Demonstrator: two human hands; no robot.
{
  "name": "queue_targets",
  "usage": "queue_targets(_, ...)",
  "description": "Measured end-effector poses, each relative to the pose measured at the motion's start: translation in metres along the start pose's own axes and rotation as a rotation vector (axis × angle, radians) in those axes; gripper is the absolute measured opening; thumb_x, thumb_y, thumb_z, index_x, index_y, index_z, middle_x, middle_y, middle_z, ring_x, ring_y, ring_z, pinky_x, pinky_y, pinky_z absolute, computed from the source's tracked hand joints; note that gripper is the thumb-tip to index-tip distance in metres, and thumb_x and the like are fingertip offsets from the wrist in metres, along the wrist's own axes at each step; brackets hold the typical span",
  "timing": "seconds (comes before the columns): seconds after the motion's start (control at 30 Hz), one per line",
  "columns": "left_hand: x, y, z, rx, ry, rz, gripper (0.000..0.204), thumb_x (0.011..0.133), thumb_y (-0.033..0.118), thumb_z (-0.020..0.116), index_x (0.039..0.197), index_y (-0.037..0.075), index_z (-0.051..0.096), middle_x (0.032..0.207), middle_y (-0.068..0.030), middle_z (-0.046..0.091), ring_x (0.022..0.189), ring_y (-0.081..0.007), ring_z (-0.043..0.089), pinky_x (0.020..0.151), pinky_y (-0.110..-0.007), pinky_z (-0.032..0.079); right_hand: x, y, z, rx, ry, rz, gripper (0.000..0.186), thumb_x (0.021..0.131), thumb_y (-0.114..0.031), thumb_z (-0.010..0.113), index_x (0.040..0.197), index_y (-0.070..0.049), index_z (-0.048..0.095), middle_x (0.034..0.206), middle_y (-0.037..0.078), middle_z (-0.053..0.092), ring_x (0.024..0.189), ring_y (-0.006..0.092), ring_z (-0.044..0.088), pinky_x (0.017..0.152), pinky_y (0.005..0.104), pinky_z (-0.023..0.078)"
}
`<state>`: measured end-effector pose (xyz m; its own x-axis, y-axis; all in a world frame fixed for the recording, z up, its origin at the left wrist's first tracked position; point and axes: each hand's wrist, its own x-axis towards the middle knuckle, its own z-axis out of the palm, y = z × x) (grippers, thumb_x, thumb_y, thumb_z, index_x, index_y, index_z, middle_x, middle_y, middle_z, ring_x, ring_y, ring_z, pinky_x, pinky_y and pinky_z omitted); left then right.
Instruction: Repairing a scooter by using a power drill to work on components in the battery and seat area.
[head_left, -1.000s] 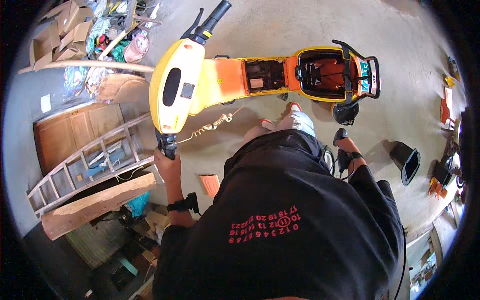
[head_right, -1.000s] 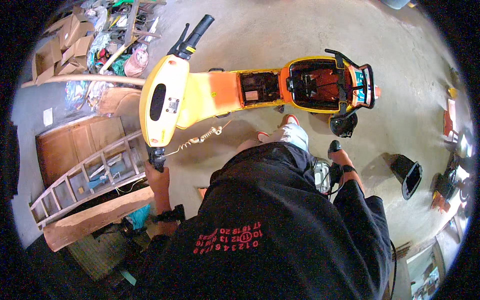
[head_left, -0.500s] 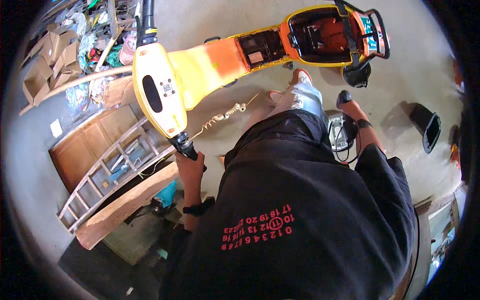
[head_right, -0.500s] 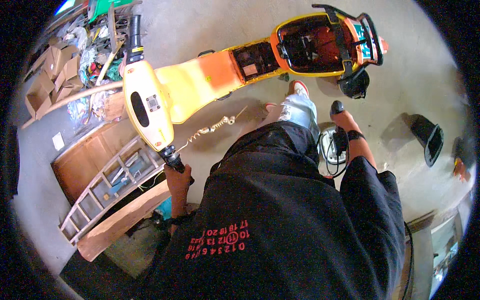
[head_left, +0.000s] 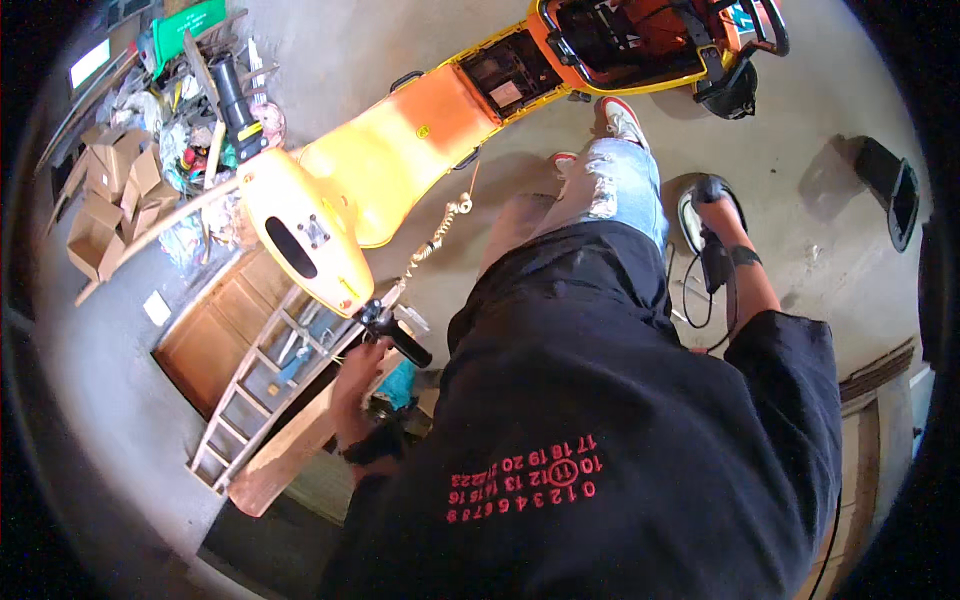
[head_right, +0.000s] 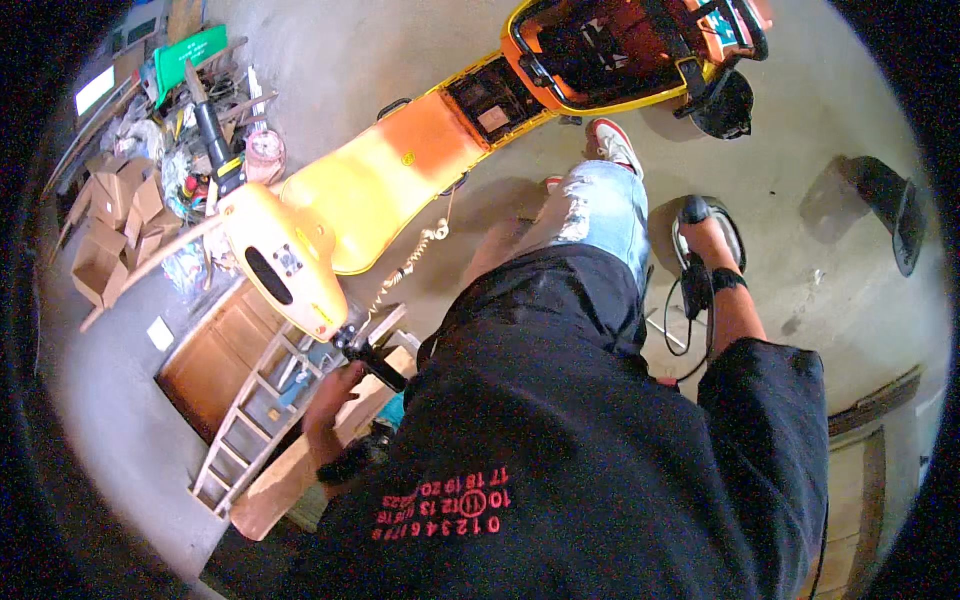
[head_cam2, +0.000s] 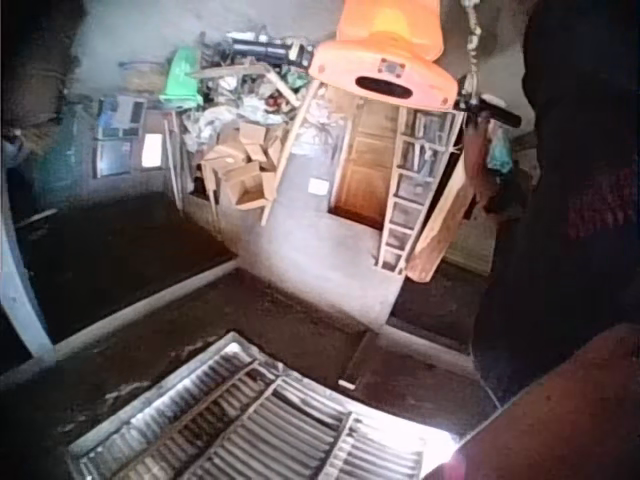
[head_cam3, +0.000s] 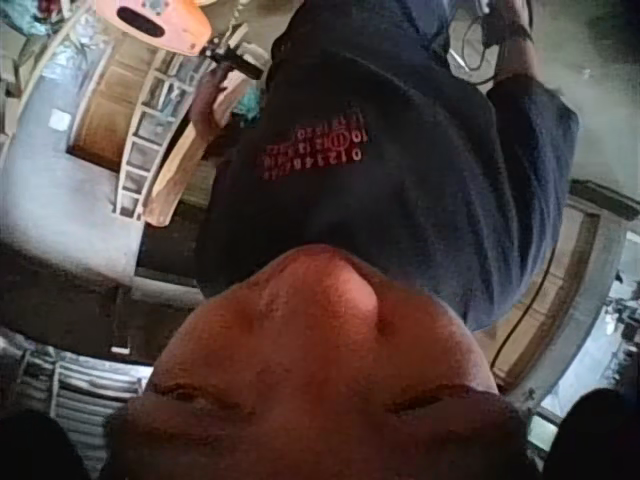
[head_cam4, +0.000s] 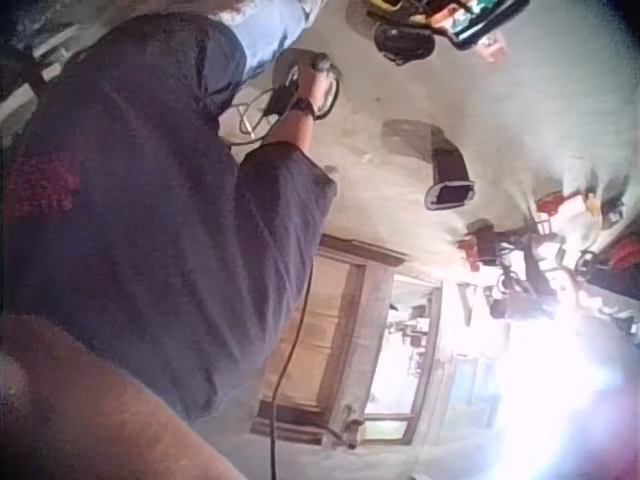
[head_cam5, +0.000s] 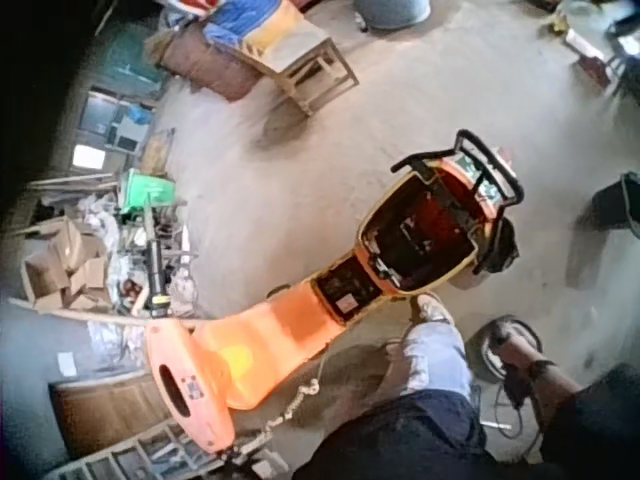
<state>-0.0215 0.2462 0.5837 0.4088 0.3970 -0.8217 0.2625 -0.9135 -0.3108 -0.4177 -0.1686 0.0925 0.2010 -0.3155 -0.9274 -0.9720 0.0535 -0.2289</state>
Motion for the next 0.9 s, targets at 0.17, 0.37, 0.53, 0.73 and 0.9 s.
queue_targets(0.17, -0.014, 0.053, -0.07, 0.066, 0.729, 0.347, 0.055, 0.088, 0.038, 0.064, 0.121, -0.006, 0.056, 0.115, -0.0161, 0.062, 0.107, -0.0253, 0.058, 0.093, -0.032, 0.044, -0.037, -0.008, -0.004, -0.051, -0.065, 0.195, 0.041, 0.082, -0.035, 0.058, 0.096, 0.002, 0.065, 0.084, 0.017, 0.068, 0.063, 0.0272, 0.067, 0.056, 0.0392, 0.053)
queue_targets(0.37, 0.021, 0.149, -0.066, 0.032, 0.777, 0.59, 0.081, 0.084, 0.022, 0.071, 0.143, -0.003, 0.022, 0.133, -0.0179, 0.047, 0.116, -0.0259, 0.052, 0.1, -0.036, 0.04, -0.054, 0.022, 0.031, 0.315, -0.002, 0.199, 0.034, 0.081, -0.033, 0.064, 0.095, -0.001, 0.061, 0.065, 0.008, 0.058, 0.047, 0.0192, 0.055, 0.046, 0.0352, 0.05)
queue_targets(0.53, 0.032, 0.146, -0.092, -0.238, 0.575, 0.574, 0.077, 0.091, 0.027, 0.062, 0.148, 0.004, 0.016, 0.141, -0.0167, 0.039, 0.127, -0.0259, 0.042, 0.105, -0.037, 0.036, -0.048, 0.029, 0.052, 0.447, -0.075, 0.298, 0.028, 0.078, -0.029, 0.067, 0.081, -0.003, 0.057, 0.061, 0.004, 0.053, 0.048, 0.0164, 0.054, 0.044, 0.034, 0.049)
queue_targets(0.73, 0.106, 0.051, -0.151, -0.838, 0.31, 0.588, 0.053, 0.1, 0.031, 0.043, 0.144, 0.005, 0.03, 0.142, -0.0129, 0.042, 0.128, -0.0261, 0.044, 0.108, -0.041, 0.036, -0.059, -0.016, 0.043, 0.486, -0.098, 0.262, 0.026, 0.077, -0.026, 0.065, 0.086, -0.002, 0.06, 0.066, 0.006, 0.058, 0.052, 0.0186, 0.056, 0.048, 0.036, 0.049)
queue_targets(0.9, 0.109, 0.06, -0.143, -0.814, 0.235, 0.739, 0.062, 0.094, 0.02, 0.055, 0.146, 0.004, 0.027, 0.143, -0.0114, 0.04, 0.13, -0.0234, 0.041, 0.109, -0.035, 0.032, -0.048, -0.01, 0.032, 0.401, -0.078, -0.032, 0.022, 0.079, -0.025, 0.062, 0.087, -0.005, 0.058, 0.065, 0.006, 0.056, 0.052, 0.0193, 0.055, 0.048, 0.0367, 0.047)
